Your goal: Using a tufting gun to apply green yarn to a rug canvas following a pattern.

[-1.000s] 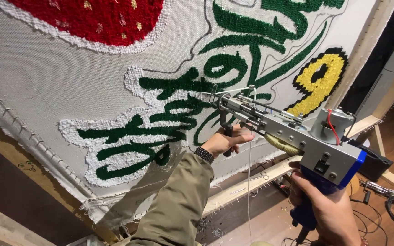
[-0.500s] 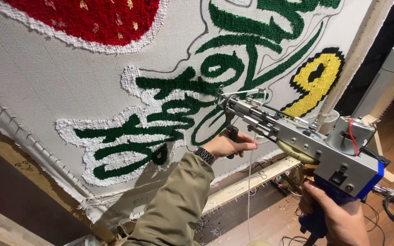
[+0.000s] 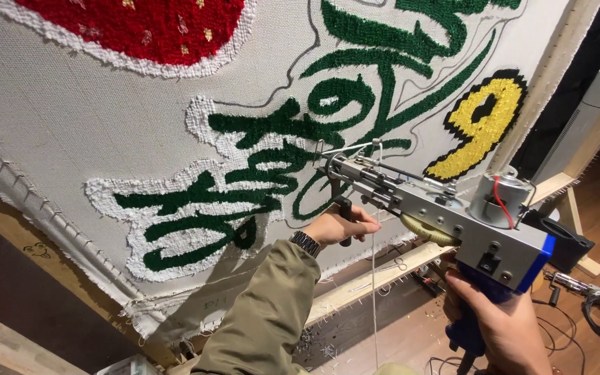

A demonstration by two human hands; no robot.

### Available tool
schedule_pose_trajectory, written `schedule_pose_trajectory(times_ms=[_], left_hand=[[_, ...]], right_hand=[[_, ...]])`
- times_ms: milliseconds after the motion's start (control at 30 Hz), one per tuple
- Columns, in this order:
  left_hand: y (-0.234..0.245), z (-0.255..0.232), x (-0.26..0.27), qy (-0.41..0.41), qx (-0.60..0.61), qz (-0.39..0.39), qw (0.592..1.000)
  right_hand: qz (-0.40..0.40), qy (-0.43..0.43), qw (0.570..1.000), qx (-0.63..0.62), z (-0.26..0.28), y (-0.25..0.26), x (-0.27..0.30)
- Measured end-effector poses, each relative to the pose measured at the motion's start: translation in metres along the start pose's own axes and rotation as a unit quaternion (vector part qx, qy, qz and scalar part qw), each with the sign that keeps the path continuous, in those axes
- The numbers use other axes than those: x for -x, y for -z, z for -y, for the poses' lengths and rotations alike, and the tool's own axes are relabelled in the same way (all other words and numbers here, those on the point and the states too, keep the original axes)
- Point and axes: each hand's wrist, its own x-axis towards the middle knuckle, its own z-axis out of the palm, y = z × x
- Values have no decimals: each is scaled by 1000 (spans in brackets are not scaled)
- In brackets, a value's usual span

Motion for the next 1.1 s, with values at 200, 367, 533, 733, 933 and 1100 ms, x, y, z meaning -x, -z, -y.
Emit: schedule_pose_trajectory(times_ms=[200, 367, 533, 733, 933, 1100], left_hand=[[6, -6, 10, 15, 15, -2, 1000], [12, 4, 4, 15, 110, -26, 994], [15, 5, -1, 49, 103, -53, 992], [25, 13, -9, 36, 110, -53, 992], [32, 7, -12, 51, 61, -56, 995], [44, 17, -24, 17, 45, -66, 997]], right_hand=[[32, -7, 999, 33, 4, -14, 1], [73, 33, 997, 22, -1, -19, -9], [57, -2, 998, 28, 2, -26, -14], [59, -13, 998, 32, -5, -29, -25], [38, -7, 998, 56, 3, -47, -24], [34, -23, 993, 109, 1, -55, -35]])
